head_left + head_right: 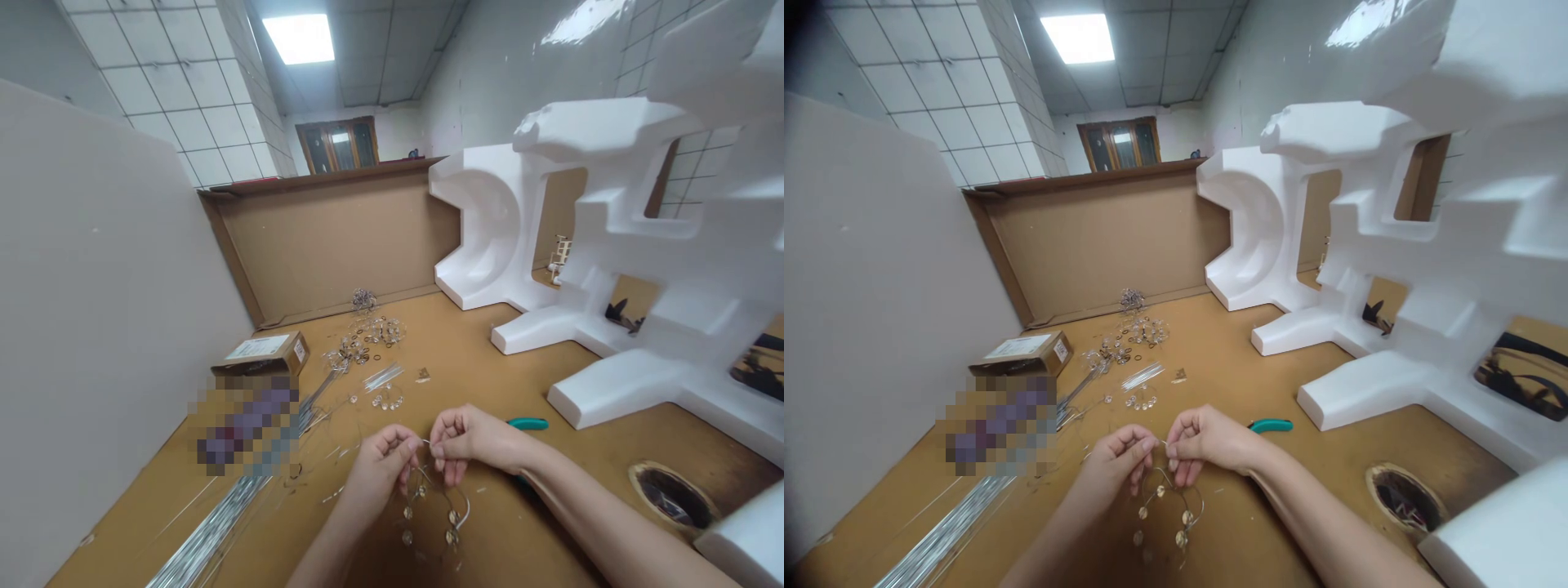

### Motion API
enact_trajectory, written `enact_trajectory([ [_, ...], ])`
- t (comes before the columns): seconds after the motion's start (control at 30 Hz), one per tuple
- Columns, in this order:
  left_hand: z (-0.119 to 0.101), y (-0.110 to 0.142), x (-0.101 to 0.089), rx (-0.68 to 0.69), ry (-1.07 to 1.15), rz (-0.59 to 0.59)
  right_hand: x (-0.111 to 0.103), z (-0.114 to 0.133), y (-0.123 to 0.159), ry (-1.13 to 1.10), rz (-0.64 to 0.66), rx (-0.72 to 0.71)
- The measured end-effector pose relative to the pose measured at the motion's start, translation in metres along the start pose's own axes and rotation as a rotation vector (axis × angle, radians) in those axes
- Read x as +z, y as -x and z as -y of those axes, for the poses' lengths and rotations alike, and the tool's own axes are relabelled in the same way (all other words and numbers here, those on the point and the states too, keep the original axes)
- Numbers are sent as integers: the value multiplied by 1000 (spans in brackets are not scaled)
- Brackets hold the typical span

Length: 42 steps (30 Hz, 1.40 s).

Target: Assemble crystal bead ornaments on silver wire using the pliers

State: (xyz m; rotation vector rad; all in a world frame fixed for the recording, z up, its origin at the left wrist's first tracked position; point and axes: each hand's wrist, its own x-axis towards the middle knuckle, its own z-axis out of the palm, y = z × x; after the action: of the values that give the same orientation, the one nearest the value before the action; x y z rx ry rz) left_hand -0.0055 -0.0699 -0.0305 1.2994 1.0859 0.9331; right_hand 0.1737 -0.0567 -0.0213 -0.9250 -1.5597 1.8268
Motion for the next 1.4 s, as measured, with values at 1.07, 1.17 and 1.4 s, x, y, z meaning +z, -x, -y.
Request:
enact_trajectory([
  [1.07,-3,2,6,-6,10,15,-42,6,62,1203,-384,53],
  [1.17,-2,1,6,13,45,32,-42,-6,76,1512,-321,61],
  [1.4,-2,1,4,42,181,116,-34,-24,66,1761,-391,-25],
])
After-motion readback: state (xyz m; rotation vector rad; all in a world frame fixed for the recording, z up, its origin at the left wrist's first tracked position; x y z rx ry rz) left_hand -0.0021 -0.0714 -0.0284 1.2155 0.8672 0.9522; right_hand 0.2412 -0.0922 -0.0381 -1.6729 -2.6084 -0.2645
